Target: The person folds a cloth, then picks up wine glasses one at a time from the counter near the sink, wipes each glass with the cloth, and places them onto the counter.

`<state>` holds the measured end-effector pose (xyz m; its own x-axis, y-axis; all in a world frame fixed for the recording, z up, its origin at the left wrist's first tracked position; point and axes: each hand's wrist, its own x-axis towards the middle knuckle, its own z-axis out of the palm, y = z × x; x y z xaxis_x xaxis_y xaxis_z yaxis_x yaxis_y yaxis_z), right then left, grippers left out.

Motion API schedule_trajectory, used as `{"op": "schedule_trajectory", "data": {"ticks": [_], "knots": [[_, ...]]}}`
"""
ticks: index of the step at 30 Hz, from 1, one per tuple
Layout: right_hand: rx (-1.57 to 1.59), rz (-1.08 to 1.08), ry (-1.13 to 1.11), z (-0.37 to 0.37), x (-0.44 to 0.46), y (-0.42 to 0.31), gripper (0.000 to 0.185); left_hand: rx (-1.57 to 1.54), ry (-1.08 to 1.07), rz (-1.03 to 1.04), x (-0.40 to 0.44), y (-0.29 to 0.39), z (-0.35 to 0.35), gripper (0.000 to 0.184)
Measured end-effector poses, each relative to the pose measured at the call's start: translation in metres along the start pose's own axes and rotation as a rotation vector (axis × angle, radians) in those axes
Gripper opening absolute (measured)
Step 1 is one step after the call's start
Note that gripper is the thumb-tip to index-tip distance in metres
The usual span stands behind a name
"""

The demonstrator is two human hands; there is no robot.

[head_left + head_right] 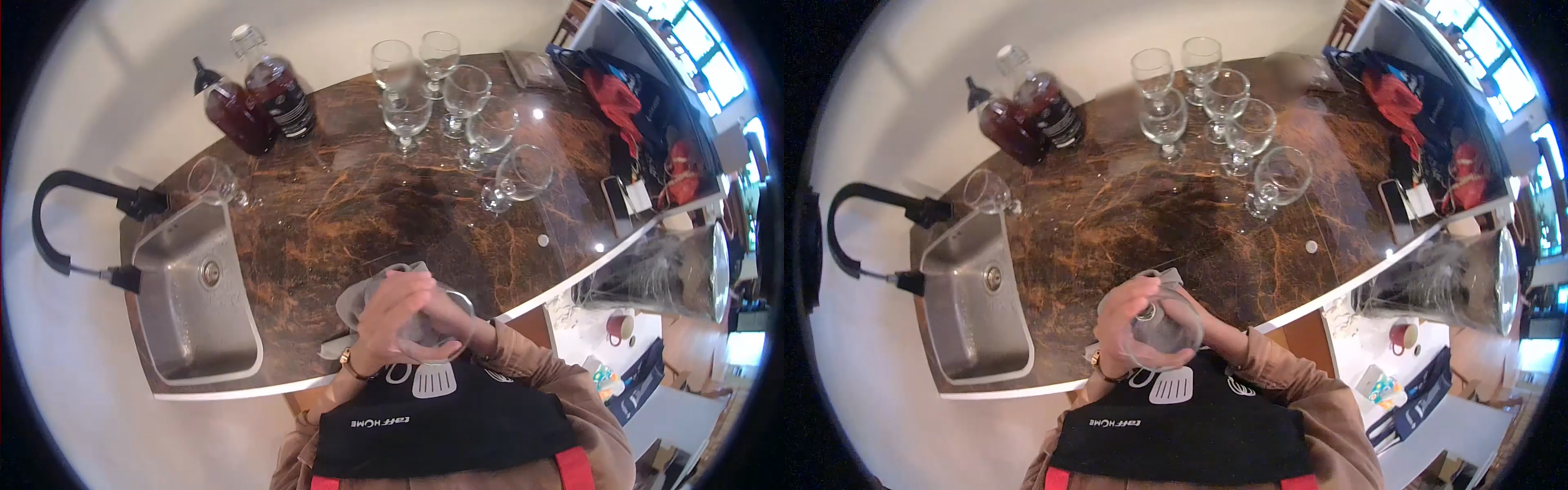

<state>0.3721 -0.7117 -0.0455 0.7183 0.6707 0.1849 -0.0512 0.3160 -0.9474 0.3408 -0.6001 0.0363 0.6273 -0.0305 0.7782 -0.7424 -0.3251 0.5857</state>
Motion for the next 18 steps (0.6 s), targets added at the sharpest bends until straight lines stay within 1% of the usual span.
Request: {"op": "schedule_trajectory", "data": {"ticks": [2,3,4,6,7,8,10,11,12,13,14,15,16,17,18], "knots": [[-0.411,0.408,0.121,-0.002,0.004,-0.021,0.031,-0.072,0.061,-0.131,-0.003,-0.005,0.0,0.075],[-0.516,0.241,0.115,-0.008,0.004,-0.008,0.03,-0.11,0.071,-0.129,-0.003,-0.01,0.0,0.077],[-0.516,0.238,0.126,-0.014,0.002,-0.009,0.03,-0.118,0.063,-0.126,-0.003,-0.014,0.001,0.077],[-0.498,0.4,0.158,-0.029,-0.004,-0.014,0.031,-0.111,0.121,-0.139,-0.002,-0.023,0.002,0.079],[-0.369,0.446,0.217,-0.033,-0.009,-0.015,0.033,-0.082,0.101,-0.108,-0.001,-0.034,0.001,0.081],[-0.366,0.445,0.221,-0.036,-0.016,-0.019,0.033,-0.083,0.097,-0.108,0.003,-0.044,0.001,0.081],[-0.229,0.506,0.386,-0.041,-0.032,-0.028,0.035,-0.059,0.238,-0.204,0.013,-0.064,0.004,0.084],[-0.136,0.546,0.408,-0.047,-0.04,-0.025,0.036,-0.039,0.263,-0.23,0.018,-0.077,0.008,0.087],[-0.134,0.545,0.404,-0.052,-0.047,-0.02,0.036,-0.018,0.287,-0.256,0.025,-0.089,0.011,0.09],[0.004,0.598,0.52,-0.055,-0.053,-0.014,0.037,0.031,0.261,-0.245,0.031,-0.1,0.014,0.085],[0.143,0.65,0.633,-0.058,-0.057,-0.008,0.037,0.037,0.261,-0.244,0.037,-0.108,0.018,0.085],[0.17,0.668,0.691,-0.059,-0.059,-0.003,0.038,0.082,0.229,-0.263,0.043,-0.115,0.024,0.083],[0.173,0.671,0.685,-0.06,-0.06,0.0,0.038,0.127,0.198,-0.283,0.048,-0.119,0.03,0.081],[0.132,0.644,0.668,-0.061,-0.061,0.003,0.038,0.066,0.198,-0.312,0.053,-0.122,0.036,0.079],[0.092,0.618,0.651,-0.062,-0.06,0.004,0.038,0.071,0.2,-0.315,0.056,-0.128,0.042,0.079]]}}
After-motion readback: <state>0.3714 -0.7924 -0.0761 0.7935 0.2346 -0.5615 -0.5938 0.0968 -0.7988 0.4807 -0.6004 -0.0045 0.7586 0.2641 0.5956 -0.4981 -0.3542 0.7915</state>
